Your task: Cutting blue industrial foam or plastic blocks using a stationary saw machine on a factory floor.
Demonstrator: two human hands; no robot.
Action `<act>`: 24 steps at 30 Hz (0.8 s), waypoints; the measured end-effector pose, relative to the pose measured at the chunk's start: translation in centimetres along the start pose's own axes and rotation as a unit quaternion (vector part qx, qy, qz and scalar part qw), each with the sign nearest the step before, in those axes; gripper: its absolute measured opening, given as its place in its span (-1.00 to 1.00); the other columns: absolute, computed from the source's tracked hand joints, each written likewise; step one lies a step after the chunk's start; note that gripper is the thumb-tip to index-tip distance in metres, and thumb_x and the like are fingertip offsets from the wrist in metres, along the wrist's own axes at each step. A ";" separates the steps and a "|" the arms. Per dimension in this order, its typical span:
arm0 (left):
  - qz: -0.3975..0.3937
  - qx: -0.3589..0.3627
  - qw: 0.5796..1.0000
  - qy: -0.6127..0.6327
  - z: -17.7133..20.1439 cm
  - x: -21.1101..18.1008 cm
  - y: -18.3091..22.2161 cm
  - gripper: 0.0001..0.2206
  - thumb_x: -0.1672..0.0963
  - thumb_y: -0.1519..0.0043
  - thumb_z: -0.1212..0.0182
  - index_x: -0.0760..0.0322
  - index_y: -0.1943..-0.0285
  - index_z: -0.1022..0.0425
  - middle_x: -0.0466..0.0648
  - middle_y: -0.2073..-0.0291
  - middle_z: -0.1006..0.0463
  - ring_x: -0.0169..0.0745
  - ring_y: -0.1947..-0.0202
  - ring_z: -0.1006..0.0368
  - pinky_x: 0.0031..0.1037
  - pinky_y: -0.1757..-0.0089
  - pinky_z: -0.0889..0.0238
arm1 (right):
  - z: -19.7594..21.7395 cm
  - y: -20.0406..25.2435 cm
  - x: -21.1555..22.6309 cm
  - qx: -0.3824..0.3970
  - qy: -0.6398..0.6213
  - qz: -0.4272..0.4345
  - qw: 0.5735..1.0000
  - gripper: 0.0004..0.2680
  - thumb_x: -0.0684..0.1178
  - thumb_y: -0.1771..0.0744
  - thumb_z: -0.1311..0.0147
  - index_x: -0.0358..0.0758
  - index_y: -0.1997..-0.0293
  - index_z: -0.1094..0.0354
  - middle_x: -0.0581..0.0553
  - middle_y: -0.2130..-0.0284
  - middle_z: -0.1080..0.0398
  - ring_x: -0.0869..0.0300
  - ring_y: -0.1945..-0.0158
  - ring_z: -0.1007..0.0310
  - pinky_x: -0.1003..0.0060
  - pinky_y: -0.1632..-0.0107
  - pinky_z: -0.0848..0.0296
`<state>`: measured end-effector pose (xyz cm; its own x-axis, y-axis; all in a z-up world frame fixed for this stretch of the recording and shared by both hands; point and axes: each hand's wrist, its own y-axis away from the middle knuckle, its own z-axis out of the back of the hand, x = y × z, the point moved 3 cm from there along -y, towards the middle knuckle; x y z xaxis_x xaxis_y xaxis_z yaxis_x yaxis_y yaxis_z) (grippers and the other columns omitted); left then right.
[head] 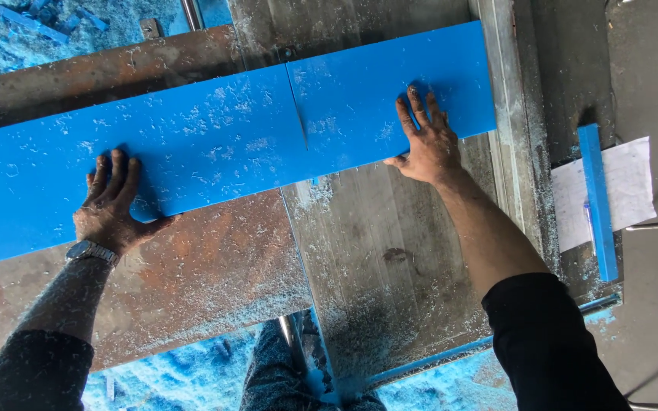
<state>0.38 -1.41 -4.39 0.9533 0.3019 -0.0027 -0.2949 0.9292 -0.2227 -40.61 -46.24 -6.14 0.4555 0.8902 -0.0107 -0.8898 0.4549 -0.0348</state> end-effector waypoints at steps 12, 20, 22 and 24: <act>-0.009 -0.020 1.000 -0.011 0.8 -0.5 -0.1 0.01 -0.26 0.03 -0.33 0.48 -0.50 -0.39 0.35 -0.50 -0.27 0.44 -0.49 -0.14 0.07 -0.33 -0.19 | -1.2 0.1 -0.5 -0.023 0.028 0.020 0.999 -0.11 0.43 -0.24 -0.32 -0.13 -0.65 0.24 -0.30 -0.57 0.34 -0.44 -0.52 0.10 -0.42 -0.40 -0.16; 0.021 0.048 0.998 0.017 -0.5 0.6 0.5 0.12 -0.31 0.10 -0.22 0.29 -0.62 -0.11 0.25 -0.59 0.02 0.38 -0.54 0.11 0.15 -0.38 0.09 | -2.1 -2.2 -1.3 0.054 0.057 -0.025 0.997 -0.05 0.56 -0.21 -0.23 0.01 -0.66 0.40 -0.16 -0.58 0.49 -0.33 -0.55 0.24 -0.36 -0.38 -0.18; 0.024 0.052 0.998 0.021 -0.5 0.5 0.9 0.13 -0.30 0.12 -0.24 0.25 -0.64 -0.04 0.24 -0.60 0.06 0.39 -0.54 0.12 0.16 -0.39 0.13 | -2.2 -3.4 -1.8 0.040 0.058 -0.014 0.997 -0.06 0.54 -0.21 -0.24 -0.02 -0.66 0.34 -0.19 -0.58 0.44 -0.34 -0.54 0.19 -0.35 -0.35 -0.24; 0.018 0.029 0.999 0.023 0.1 -0.3 0.8 0.08 -0.28 0.05 -0.26 0.30 -0.62 -0.09 0.25 -0.59 0.01 0.40 -0.53 0.07 0.18 -0.38 0.11 | -1.9 -5.4 -3.1 -0.018 0.088 0.021 0.996 -0.10 0.47 -0.20 -0.32 -0.07 -0.65 0.14 -0.24 -0.57 0.21 -0.32 -0.49 0.00 -0.23 -0.22 -0.43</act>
<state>-0.12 -0.74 -4.43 0.9438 0.3260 -0.0538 -0.3304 0.9292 -0.1656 -37.20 -51.46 -7.86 0.4177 0.8891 -0.1872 -0.9084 0.4130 -0.0655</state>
